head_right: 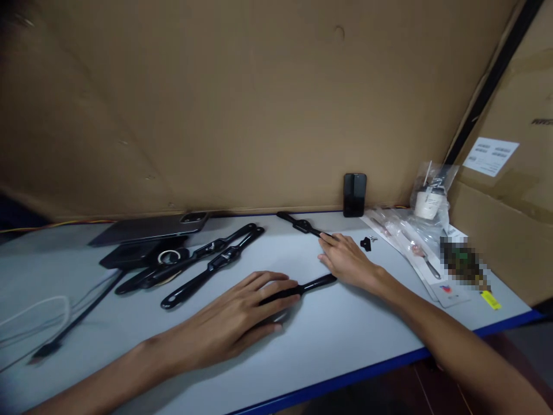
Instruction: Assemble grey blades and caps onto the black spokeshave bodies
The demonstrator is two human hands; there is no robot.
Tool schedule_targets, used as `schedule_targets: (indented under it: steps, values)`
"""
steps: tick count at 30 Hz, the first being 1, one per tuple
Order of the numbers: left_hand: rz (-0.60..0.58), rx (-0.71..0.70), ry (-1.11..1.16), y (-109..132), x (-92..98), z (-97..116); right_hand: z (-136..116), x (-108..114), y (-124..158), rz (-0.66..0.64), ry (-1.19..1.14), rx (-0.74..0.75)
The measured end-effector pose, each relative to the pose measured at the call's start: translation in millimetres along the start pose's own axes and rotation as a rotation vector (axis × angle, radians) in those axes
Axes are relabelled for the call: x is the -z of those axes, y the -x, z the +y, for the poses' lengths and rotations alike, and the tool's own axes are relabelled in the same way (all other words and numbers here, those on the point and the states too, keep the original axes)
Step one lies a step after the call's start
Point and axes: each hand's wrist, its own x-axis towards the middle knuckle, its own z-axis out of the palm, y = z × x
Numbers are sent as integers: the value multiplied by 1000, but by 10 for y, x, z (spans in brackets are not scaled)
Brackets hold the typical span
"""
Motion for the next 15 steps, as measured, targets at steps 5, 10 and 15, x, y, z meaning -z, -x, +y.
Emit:
schedule_targets:
  steps: [5, 10, 15]
  values:
    - [42, 143, -199, 31, 8, -134, 27, 114, -5, 56, -10, -166]
    - [117, 269, -331, 91, 3, -332, -10, 44, 7, 79, 94, -207]
    - [172, 383, -352, 153, -21, -434, -30, -66, -68, 68, 209, -205]
